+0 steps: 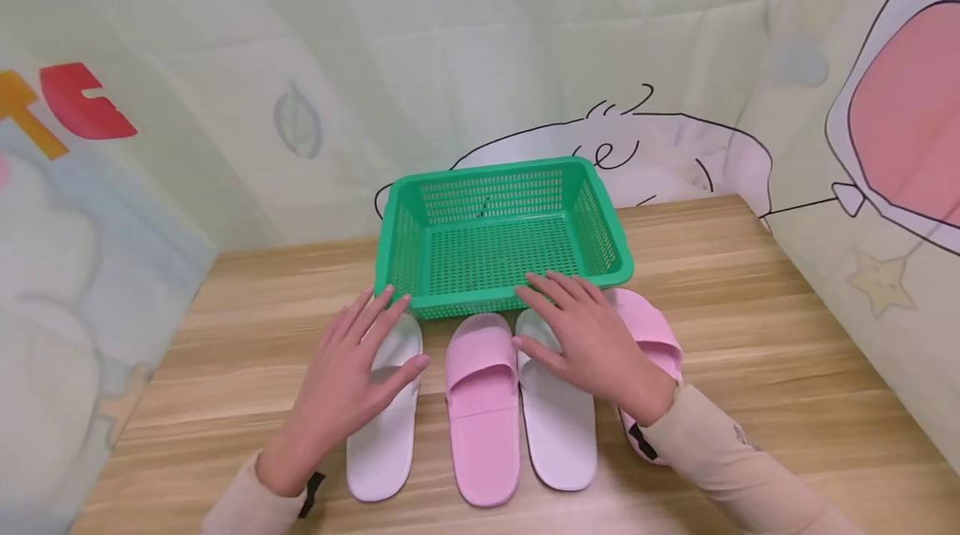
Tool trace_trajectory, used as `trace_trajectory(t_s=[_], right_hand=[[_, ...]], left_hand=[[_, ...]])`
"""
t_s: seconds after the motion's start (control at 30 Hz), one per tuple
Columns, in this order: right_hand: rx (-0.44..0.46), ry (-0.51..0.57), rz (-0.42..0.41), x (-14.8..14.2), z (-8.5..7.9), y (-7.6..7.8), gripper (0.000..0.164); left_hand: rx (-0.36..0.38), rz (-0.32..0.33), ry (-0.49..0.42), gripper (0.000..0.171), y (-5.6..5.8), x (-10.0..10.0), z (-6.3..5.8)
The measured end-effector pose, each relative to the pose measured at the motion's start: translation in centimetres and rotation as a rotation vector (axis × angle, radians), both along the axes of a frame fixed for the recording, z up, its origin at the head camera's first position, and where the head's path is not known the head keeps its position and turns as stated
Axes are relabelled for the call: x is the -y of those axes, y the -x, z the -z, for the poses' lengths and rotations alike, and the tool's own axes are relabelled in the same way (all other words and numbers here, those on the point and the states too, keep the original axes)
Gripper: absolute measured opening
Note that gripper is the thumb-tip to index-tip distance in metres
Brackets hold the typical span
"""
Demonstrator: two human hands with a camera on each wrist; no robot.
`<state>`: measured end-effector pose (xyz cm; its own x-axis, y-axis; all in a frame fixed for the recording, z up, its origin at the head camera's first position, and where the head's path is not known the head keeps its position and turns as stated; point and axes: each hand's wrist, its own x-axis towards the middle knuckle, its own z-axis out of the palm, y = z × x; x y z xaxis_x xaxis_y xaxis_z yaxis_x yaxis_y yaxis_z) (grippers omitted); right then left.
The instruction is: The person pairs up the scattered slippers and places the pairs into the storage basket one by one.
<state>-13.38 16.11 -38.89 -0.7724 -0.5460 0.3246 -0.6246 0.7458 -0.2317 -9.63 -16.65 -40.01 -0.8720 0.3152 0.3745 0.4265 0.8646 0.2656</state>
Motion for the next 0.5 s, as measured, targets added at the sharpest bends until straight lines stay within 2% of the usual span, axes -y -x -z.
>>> trace_trajectory(t_s=[0.23, 0.5], right_hand=[[-0.005, -0.002, 0.001, -0.2, 0.0, 0.0, 0.065], [0.033, 0.003, -0.001, 0.0, -0.1, -0.1, 0.064]], left_hand=[[-0.085, 0.029, -0.054, 0.08, -0.2, 1.1, 0.5], [-0.16, 0.03, -0.131, 0.065, -0.6, 2.5, 1.2]])
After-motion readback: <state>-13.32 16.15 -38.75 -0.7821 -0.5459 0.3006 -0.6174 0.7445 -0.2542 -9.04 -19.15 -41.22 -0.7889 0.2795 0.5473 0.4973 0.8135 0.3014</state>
